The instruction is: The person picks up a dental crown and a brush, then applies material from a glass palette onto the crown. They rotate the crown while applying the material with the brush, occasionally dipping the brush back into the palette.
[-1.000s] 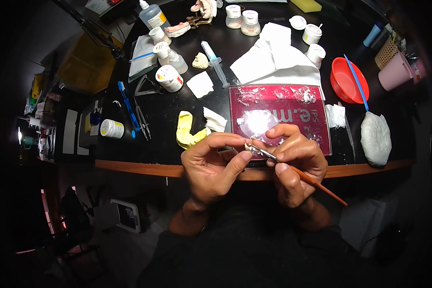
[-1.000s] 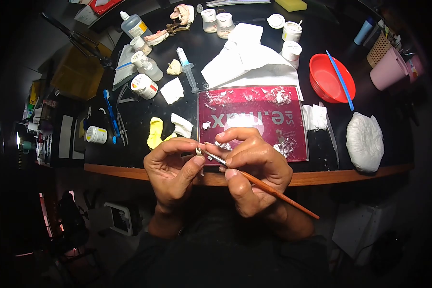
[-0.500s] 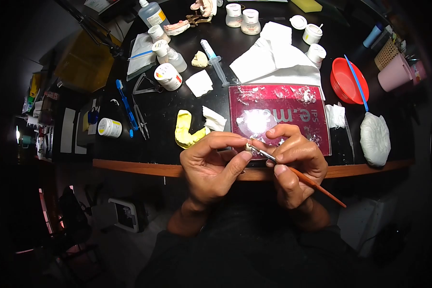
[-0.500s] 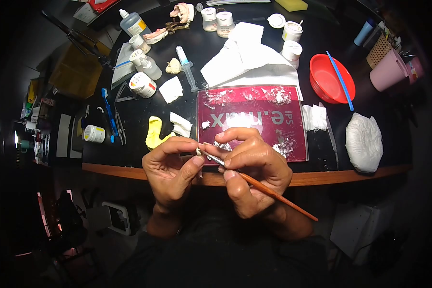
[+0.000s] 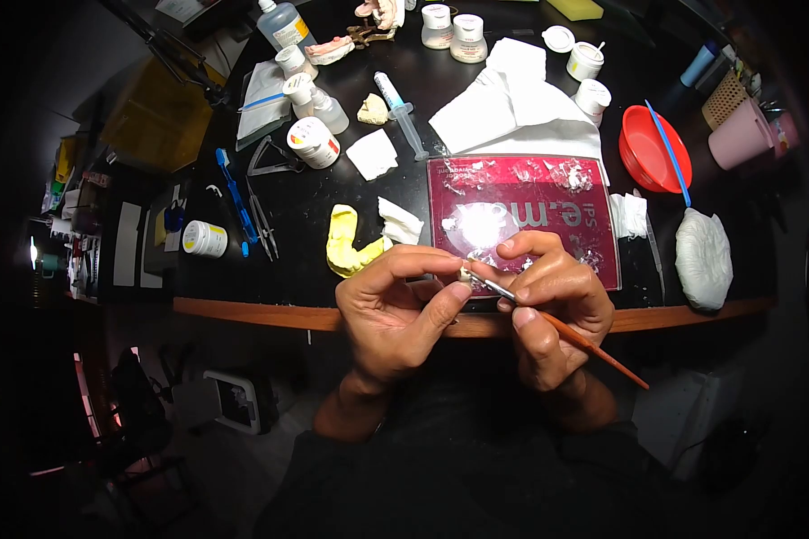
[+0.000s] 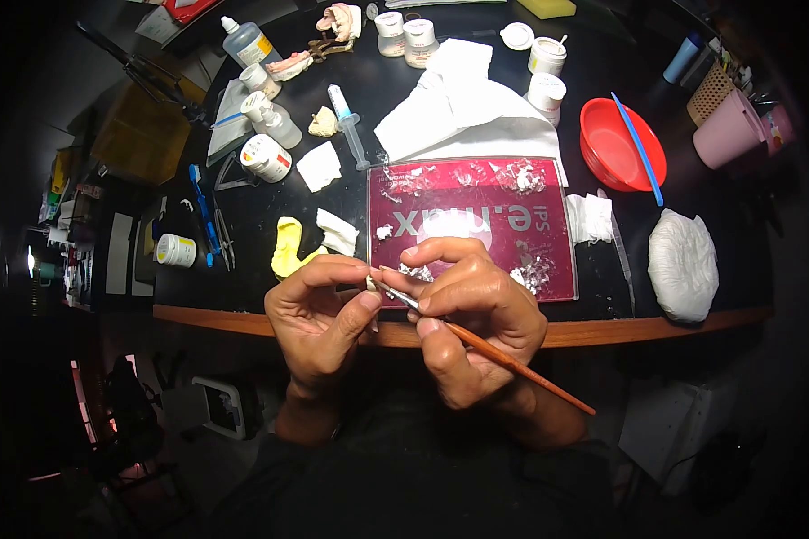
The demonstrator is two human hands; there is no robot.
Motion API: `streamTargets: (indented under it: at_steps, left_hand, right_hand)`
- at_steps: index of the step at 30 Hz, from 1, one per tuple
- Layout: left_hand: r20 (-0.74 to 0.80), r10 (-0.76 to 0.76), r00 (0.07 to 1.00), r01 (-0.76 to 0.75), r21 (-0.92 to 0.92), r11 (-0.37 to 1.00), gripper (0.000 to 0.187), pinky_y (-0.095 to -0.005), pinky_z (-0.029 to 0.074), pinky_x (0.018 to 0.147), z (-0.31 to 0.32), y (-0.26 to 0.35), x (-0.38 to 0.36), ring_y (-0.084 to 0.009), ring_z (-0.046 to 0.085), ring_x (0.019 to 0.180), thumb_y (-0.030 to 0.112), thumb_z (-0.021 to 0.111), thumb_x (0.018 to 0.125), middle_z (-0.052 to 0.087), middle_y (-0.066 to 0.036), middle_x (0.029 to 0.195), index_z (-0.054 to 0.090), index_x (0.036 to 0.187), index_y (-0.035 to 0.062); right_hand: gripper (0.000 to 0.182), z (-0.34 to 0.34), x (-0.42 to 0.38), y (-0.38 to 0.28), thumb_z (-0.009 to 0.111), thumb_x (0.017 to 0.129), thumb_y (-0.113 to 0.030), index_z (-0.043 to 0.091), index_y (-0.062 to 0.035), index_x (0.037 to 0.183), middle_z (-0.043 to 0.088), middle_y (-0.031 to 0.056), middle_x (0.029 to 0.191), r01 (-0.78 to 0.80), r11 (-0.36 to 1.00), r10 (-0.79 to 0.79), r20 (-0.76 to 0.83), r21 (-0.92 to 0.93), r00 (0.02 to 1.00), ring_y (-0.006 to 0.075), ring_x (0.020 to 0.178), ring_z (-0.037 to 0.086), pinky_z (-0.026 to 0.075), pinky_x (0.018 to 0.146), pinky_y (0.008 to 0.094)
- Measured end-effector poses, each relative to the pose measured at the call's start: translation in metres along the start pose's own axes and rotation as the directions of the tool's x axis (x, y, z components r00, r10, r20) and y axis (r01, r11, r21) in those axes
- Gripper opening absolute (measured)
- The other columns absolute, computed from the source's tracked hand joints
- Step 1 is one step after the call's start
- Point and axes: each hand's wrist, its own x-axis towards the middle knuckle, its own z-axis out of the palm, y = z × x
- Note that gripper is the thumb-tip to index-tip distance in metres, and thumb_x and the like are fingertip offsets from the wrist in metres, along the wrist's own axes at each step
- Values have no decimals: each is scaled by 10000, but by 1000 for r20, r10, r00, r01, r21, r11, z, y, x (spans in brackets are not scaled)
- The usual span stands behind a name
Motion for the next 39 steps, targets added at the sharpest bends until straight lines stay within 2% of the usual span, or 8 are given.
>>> streamTargets:
  at_steps: [15, 21, 36, 39]
  left_hand:
    - [-5, -1, 1000, 1, -9, 1000, 216, -257, 599, 776, 1, 1, 0, -177, 695, 962, -123, 739, 850, 678, -167, 1056, 685, 1052, -71]
    - [11, -6, 1000, 6, -52, 999, 214, -291, 621, 811, 3, 3, 1, -195, 701, 985, -137, 723, 853, 671, -162, 1055, 678, 1052, -71]
    - [15, 35, 999, -35, 12, 999, 213, -293, 629, 818, 0, -1, 1, -197, 699, 989, -137, 729, 847, 669, -158, 1044, 672, 1040, -68]
    - [5, 11, 1000, -11, -26, 1000, 217, -291, 628, 817, 2, 0, 1, -187, 694, 978, -134, 738, 842, 667, -155, 1044, 674, 1037, -67]
  right_hand:
    - [118, -2, -1, 1, 550, 835, 52, 595, 42, 944, 600, 127, 865, 0, 1000, -1, 21, 20, 1000, 303, 1119, 595, 621, 954, 489]
    - [124, -2, -1, 2, 550, 824, 57, 593, 46, 940, 599, 130, 855, 20, 1000, -20, 16, 11, 1000, 306, 1111, 595, 624, 947, 495]
    - [137, -1, -1, 1, 560, 794, 71, 603, 51, 922, 608, 126, 833, 28, 998, -28, 9, -62, 1000, 319, 1073, 618, 646, 899, 463]
    - [129, 0, -1, 0, 564, 789, 69, 607, 50, 909, 611, 125, 826, 25, 998, -25, -7, -63, 1000, 320, 1056, 625, 650, 889, 460]
